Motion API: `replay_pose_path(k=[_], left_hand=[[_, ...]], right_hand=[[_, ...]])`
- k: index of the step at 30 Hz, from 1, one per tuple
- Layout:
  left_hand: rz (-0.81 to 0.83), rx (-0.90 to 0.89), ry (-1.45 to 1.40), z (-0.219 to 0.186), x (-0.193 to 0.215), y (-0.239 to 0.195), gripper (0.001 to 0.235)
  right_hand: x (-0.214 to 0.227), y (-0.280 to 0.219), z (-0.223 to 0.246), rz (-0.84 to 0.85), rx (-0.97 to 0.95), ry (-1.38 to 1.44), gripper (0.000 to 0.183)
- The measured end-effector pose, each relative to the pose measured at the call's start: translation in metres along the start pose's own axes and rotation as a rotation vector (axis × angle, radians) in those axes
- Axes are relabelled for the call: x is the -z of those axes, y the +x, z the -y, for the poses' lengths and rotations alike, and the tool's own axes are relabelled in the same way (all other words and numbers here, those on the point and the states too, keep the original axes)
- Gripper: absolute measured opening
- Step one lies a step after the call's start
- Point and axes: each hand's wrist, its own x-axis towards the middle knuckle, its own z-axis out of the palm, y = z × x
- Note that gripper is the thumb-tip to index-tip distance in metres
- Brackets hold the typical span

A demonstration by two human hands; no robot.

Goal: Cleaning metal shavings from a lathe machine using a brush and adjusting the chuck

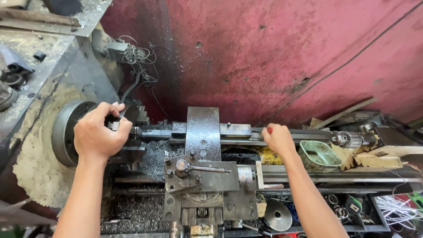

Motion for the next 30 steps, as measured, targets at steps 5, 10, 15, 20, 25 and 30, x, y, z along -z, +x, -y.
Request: replay_pose_path(k=[5,10,15,20,25,30], left_hand=[[-0.003,-0.007,-0.003,0.001,0.000,0.003,0.016],[0.002,-0.018,-0.002,0.002,-0.001,0.002,0.016],[0.007,-0.022,0.000,0.000,0.000,0.001,0.016],[-0.002,-0.020,-0.006,0.000,0.002,0.001,0.015],[0.002,0.000,-0.017,0.000,-0.001,0.003,0.016],[-0.004,-0.018,-0.016,0.001,-0.001,0.000,0.015]], right_hand=[[0.009,0.003,0.008,-0.056,-0.196,0.579,0.030],[0.000,0.007,-0.018,-0.213,-0.096,0.695,0.027],[0.010,-0.007,-0.008,-0.074,-0.144,0.584,0.026],[-0.019,0.014,-0.023,-0.159,-0.056,0.467,0.027],[0.000,-0.004,-0.001,-0.216,-0.109,0.416,0.034],[-0.007,-0.005,-0.019,-0.115,-0.178,0.692,0.024]])
